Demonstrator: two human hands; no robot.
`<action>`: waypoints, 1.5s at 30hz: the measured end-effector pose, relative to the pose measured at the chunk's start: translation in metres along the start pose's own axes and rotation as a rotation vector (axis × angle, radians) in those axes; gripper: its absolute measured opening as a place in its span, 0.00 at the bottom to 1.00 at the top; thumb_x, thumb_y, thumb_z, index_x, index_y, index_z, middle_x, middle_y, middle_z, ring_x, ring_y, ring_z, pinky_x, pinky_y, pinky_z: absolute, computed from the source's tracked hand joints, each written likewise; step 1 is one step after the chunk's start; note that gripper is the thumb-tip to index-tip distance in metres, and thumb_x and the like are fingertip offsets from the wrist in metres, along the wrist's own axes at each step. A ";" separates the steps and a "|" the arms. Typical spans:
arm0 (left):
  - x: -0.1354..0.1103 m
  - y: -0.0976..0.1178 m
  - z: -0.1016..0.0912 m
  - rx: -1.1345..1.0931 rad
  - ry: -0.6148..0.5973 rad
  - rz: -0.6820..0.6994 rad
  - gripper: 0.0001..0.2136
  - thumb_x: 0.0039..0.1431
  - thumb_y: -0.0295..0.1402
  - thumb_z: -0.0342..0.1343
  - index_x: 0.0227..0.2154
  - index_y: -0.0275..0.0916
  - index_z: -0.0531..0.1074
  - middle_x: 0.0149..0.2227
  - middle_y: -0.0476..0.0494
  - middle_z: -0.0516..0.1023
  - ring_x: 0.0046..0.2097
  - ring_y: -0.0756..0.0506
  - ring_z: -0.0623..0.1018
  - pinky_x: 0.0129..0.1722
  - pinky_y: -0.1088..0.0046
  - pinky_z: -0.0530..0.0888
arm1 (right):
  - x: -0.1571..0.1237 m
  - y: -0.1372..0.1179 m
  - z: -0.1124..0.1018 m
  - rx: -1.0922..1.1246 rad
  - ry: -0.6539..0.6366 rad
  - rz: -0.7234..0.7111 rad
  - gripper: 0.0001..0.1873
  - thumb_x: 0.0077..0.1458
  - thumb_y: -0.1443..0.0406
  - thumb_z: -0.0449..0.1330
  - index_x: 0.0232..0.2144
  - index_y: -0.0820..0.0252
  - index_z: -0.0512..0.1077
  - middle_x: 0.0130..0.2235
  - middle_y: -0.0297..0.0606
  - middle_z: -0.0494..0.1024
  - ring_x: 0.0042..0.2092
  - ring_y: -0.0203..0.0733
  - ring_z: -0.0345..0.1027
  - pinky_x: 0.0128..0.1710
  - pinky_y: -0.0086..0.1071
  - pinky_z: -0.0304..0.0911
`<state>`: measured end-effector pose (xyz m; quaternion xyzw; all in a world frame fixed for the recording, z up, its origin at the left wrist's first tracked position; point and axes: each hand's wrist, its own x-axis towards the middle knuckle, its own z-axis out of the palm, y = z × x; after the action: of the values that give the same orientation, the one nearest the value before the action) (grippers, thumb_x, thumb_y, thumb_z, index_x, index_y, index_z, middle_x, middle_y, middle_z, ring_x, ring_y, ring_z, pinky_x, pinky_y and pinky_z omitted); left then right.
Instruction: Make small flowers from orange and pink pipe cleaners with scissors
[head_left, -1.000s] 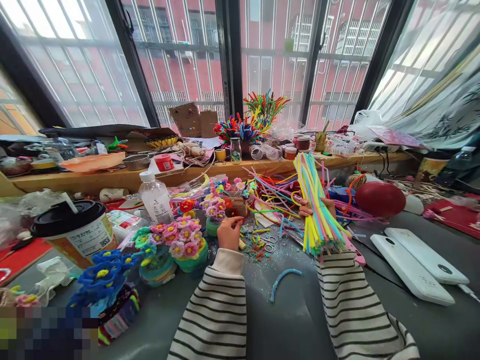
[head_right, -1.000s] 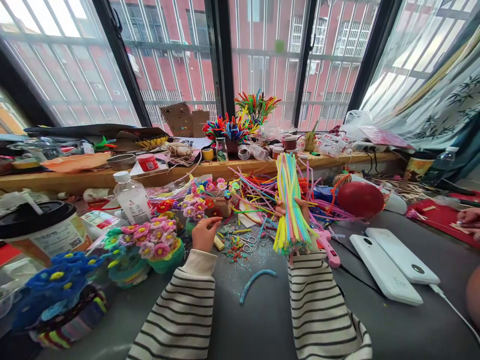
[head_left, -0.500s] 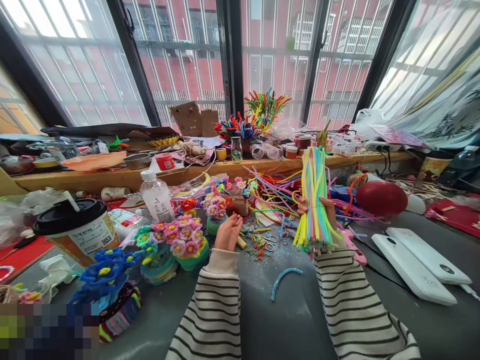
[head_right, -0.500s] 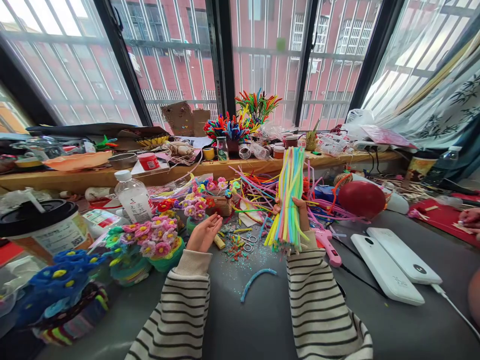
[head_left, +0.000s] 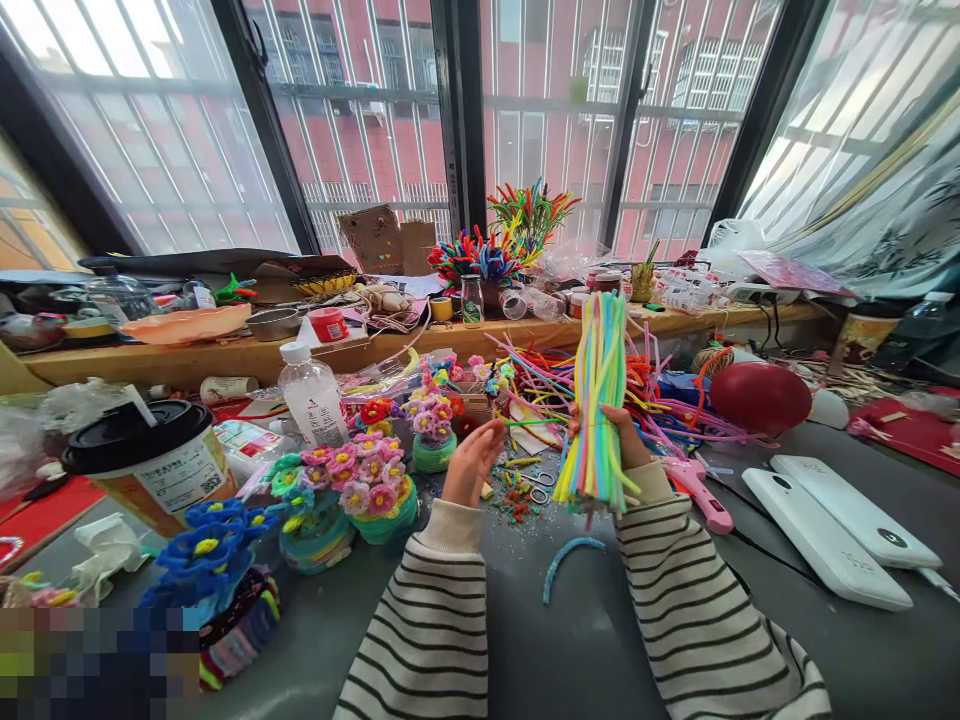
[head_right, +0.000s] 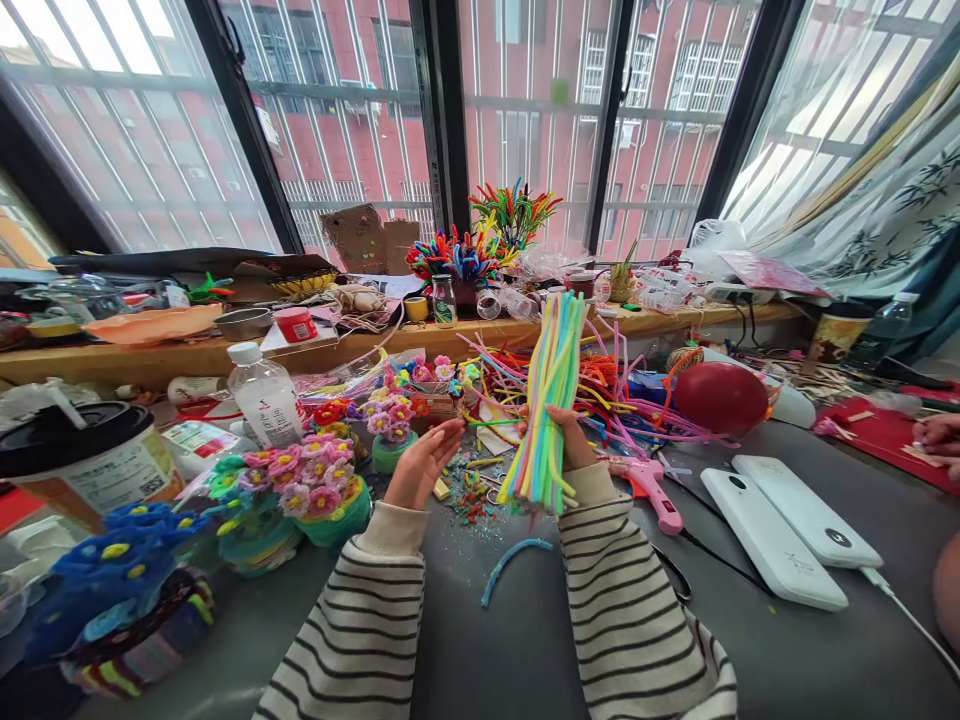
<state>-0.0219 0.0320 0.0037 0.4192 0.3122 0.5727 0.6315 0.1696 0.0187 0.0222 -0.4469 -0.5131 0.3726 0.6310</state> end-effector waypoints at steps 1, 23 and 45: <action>-0.001 -0.003 0.005 0.020 -0.055 -0.031 0.12 0.43 0.34 0.49 0.31 0.34 0.68 0.40 0.39 0.69 0.44 0.45 0.67 0.45 0.68 0.62 | 0.000 0.000 0.004 0.031 -0.053 0.023 0.17 0.46 0.57 0.46 0.29 0.64 0.68 0.25 0.40 0.71 0.28 0.41 0.65 0.25 0.32 0.62; -0.018 -0.022 0.034 0.697 -0.183 0.174 0.16 0.40 0.30 0.51 0.35 0.35 0.60 0.30 0.46 0.68 0.31 0.48 0.68 0.31 0.74 0.65 | -0.006 0.006 0.040 0.443 -0.262 0.068 0.22 0.36 0.56 0.57 0.35 0.59 0.63 0.39 0.39 0.69 0.39 0.45 0.63 0.34 0.35 0.62; -0.012 -0.016 0.023 0.651 -0.060 0.234 0.15 0.47 0.40 0.43 0.30 0.34 0.67 0.25 0.48 0.69 0.29 0.50 0.66 0.29 0.77 0.62 | -0.005 0.017 0.042 0.316 -0.229 0.111 0.17 0.40 0.59 0.55 0.35 0.60 0.62 0.33 0.35 0.71 0.31 0.39 0.66 0.29 0.32 0.62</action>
<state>0.0037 0.0164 -0.0007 0.6484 0.4095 0.4989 0.4036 0.1278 0.0275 0.0080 -0.3246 -0.4912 0.5310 0.6094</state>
